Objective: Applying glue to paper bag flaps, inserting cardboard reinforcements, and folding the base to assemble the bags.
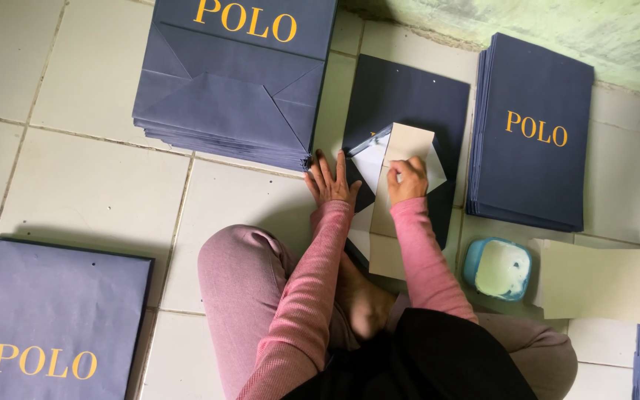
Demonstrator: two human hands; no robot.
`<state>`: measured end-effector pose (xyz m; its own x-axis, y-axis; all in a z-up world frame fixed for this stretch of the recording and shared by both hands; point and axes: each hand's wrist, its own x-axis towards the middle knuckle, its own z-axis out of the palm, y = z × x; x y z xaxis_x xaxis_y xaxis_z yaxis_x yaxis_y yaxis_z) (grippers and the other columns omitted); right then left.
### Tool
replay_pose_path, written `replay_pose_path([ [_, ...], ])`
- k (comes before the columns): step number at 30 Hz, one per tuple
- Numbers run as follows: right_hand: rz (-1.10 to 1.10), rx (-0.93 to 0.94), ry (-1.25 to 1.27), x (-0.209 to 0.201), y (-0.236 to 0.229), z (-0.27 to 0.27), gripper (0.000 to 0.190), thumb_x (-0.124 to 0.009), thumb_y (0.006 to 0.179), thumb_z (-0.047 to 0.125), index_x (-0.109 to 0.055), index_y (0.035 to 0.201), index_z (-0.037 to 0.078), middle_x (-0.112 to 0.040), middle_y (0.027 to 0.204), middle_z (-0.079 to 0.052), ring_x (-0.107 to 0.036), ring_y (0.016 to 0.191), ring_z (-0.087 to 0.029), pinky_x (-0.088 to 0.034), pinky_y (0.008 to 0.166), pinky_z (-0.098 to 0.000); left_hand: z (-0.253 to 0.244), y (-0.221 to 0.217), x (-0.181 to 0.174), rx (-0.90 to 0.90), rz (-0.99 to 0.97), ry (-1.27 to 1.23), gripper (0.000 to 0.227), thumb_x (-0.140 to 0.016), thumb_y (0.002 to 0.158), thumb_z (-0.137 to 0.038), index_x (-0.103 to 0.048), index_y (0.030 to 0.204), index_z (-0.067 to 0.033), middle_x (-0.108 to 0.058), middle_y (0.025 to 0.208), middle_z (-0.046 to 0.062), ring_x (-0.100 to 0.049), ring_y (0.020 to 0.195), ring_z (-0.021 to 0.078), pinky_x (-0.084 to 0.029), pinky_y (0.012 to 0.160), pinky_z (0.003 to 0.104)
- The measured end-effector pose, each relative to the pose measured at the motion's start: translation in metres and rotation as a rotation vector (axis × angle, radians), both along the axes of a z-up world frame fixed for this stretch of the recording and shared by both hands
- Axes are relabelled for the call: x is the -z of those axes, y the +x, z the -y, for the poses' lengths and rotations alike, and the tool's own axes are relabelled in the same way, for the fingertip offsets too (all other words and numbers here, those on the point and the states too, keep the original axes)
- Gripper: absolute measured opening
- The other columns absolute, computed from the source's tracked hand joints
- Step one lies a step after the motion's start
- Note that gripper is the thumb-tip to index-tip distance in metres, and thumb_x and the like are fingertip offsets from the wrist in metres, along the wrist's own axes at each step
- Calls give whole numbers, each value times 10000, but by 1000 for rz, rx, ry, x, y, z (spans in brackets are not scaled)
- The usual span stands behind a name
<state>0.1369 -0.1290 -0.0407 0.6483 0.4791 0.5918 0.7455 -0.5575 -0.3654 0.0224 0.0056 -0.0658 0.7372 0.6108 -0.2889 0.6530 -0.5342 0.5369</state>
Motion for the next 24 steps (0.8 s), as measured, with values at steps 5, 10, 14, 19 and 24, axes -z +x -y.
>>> replay_pose_path([
  [5,20,61,19,-15,16,6,149,-771,788,24,-742,872,143,-529,775,-60,-608,755,-289,-533,732,-385,-2,2,-17,14,-40,-22,943,-654,928,-549,-51,1634,-385,64,1710,133,100,1570,358,86,1241,617],
  [10,-1,142,45,-5,28,12,153,-776,800,27,-751,884,152,-535,788,-45,-619,768,-271,-541,745,-370,-4,1,-23,15,-72,-51,908,-651,940,-537,-70,1626,-409,84,1708,131,114,1569,351,91,1242,609],
  [14,31,306,-5,-1,32,35,161,-791,777,62,-747,871,186,-558,794,-27,-636,758,-253,-557,723,-363,-3,2,-21,15,-75,-61,913,-666,927,-534,-82,1617,-414,97,1706,129,137,1566,348,84,1242,615],
  [19,37,444,4,13,39,57,152,-778,770,83,-733,846,207,-554,765,-14,-631,718,-251,-553,679,-362,-4,1,-25,8,-60,-74,888,-663,930,-526,-106,1611,-405,99,1703,137,131,1566,348,58,1247,612],
  [24,-5,427,-18,19,19,12,167,-781,757,93,-737,846,228,-553,771,-8,-638,716,-255,-568,662,-368,-2,2,-22,8,-62,-55,877,-665,934,-518,-116,1608,-402,74,1703,143,110,1566,347,39,1247,610],
])
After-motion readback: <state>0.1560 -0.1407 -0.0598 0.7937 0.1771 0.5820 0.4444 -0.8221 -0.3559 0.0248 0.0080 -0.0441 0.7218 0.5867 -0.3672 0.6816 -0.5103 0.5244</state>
